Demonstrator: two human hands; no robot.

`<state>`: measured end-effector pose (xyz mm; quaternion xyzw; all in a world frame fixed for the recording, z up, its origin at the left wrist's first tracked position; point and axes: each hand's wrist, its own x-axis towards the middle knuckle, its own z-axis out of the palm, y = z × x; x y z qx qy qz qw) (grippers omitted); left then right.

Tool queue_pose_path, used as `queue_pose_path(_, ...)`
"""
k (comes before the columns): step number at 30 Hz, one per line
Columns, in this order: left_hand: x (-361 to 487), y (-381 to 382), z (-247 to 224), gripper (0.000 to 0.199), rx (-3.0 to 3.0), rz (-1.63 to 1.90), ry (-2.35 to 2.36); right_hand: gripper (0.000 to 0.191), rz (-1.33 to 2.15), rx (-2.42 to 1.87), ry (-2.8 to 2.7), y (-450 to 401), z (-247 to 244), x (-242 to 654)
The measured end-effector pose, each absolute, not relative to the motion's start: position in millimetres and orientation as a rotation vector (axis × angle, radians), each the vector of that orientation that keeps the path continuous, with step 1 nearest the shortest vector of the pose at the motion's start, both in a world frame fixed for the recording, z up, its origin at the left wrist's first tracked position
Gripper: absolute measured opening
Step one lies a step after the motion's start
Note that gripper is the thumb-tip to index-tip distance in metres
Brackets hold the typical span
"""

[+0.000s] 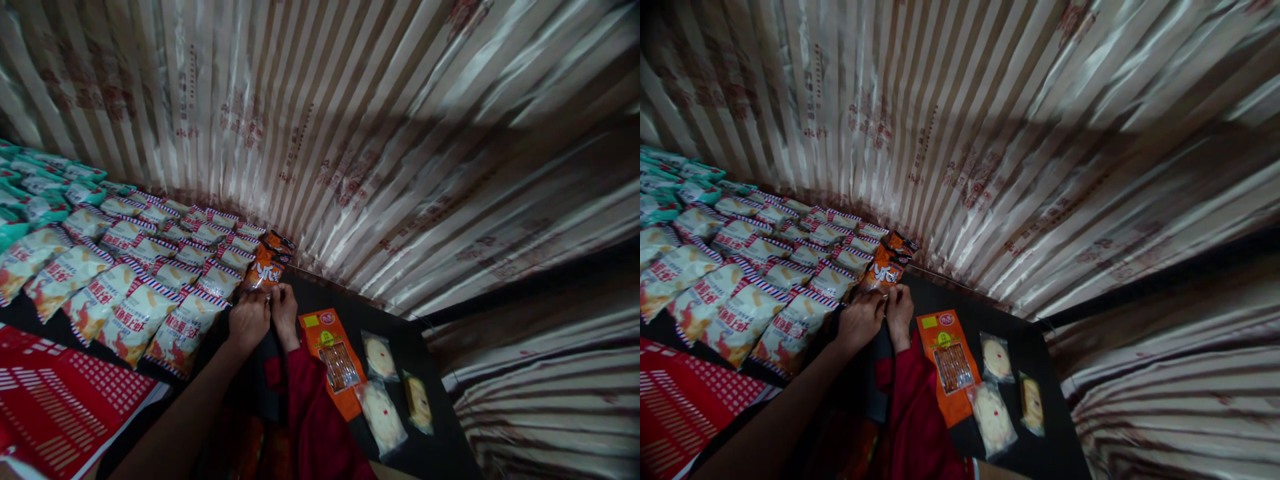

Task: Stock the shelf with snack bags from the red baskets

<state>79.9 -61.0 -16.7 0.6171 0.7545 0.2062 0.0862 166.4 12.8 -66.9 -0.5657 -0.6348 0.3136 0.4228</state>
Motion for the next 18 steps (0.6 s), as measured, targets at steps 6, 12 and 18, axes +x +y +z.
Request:
queue_pose_path(6, 82, -61, -8, 0.035, 1.848, 0.689, 2.256, 0.027, 0.77, -1.445, -1.5, -5, -58, 170)
queue_pose_path(12, 84, -65, -4, 0.032, 1.858, 0.81, 2.121, 0.022, 0.759, -1.404, -1.403, -40, -49, 178)
queue_pose_path(18, 95, -86, 21, 0.027, 1.883, 1.218, 1.771, 0.023, 0.913, -1.33, -1.34, -106, -46, 200)
